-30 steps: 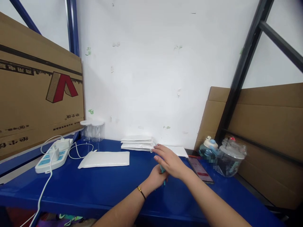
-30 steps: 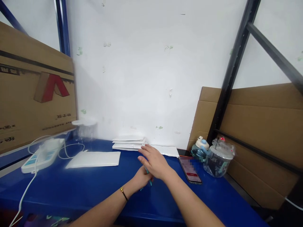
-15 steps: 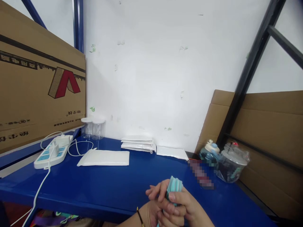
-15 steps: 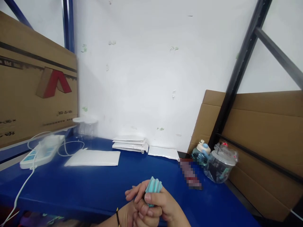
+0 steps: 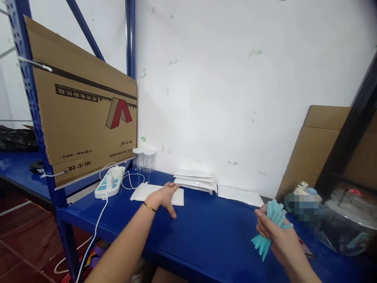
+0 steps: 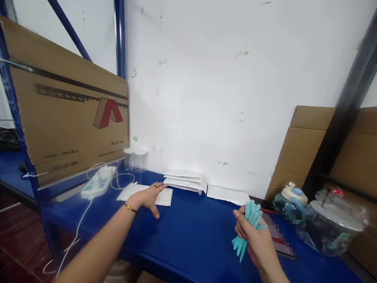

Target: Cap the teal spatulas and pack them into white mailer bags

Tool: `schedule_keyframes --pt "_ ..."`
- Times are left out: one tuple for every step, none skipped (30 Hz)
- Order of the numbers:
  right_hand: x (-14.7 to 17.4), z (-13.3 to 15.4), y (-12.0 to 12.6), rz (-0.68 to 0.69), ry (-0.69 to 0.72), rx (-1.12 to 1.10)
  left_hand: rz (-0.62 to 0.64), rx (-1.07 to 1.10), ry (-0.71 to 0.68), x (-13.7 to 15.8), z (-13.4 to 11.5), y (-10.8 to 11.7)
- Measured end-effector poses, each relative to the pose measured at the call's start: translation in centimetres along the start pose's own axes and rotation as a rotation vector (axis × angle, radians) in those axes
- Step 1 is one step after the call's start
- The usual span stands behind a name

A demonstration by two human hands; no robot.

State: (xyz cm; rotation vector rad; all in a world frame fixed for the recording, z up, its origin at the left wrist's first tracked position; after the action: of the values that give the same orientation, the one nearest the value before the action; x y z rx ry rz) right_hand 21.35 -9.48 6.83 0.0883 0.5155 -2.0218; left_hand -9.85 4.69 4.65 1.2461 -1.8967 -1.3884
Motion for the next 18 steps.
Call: schedule_keyframes --pt "-0.5 -0.6 0.8 -0.054 0.018 0.047 0.059 -0.096 0.085 -0.6 2.7 0.1" --pt "-0.8 -1.3 1.6 -0.100 0.033 0.098 0.109 -0.160 0.151 -1.2 5.0 0.3" --pt "-1.0 -2.0 2.2 -0.130 0.044 0.151 0.132 -0.190 0.182 -1.6 6.6 0.5" --pt "-1.1 -2.7 2.7 -0.145 0.051 0.207 0.163 -0.194 0.196 -2.0 7.7 0.5" --pt "-1.0 -3.4 3.0 -0.150 0.052 0.262 0.187 -0.189 0.202 -2.2 8.4 0.5" --pt "-0.9 -4.1 3.2 -0.146 0.046 0.308 0.202 -0.185 0.198 -2.4 8.9 0.4" --pt "-0.7 -4.6 3.4 -0.141 0.035 0.344 0.214 -0.185 0.189 -2.5 9.2 0.2" --pt "-0.4 -5.1 3.5 -0.137 0.021 0.367 0.213 -0.192 0.175 -2.7 9.3 0.0" --pt "-0.2 -5.3 3.5 -0.131 0.007 0.375 0.203 -0.202 0.158 -2.8 9.3 -0.1" --pt "0.0 -5.5 3.5 -0.120 -0.005 0.376 0.186 -0.208 0.139 -3.0 9.2 -0.2" --pt "0.1 -5.5 3.4 -0.110 -0.012 0.372 0.160 -0.202 0.114 -3.1 8.9 -0.3" --pt "0.2 -5.3 3.4 -0.106 -0.013 0.364 0.127 -0.184 0.085 -3.3 8.4 -0.4" --pt "0.1 -5.0 3.3 -0.103 -0.010 0.350 0.095 -0.159 0.055 -3.4 7.8 -0.4" --pt "0.1 -4.6 3.1 -0.101 -0.004 0.326 0.070 -0.134 0.023 -3.4 7.2 -0.3" --pt "0.0 -4.2 3.0 -0.099 0.001 0.288 0.046 -0.107 -0.007 -3.4 6.4 -0.1" --pt "-0.1 -3.7 2.8 -0.099 0.004 0.239 0.021 -0.073 -0.035 -3.3 5.6 0.2" --pt "-0.1 -3.2 2.5 -0.093 0.002 0.186 -0.005 -0.022 -0.060 -3.2 4.8 0.7" --pt "-0.2 -2.7 2.2 -0.082 -0.001 0.136 -0.036 0.055 -0.079 -3.1 3.8 1.3"
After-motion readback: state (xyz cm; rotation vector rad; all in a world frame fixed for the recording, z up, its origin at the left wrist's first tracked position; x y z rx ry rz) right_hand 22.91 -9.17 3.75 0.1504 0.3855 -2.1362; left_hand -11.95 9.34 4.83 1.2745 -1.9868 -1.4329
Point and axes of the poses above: each hand's wrist, its own x-axis away from the middle knuckle, its own y-axis out of the back of the hand, z = x × y, the point moved 9 cm from there along -x, towards the middle knuckle, and after that the axes turned 11 degrees about -z, right-handed, at the moved point
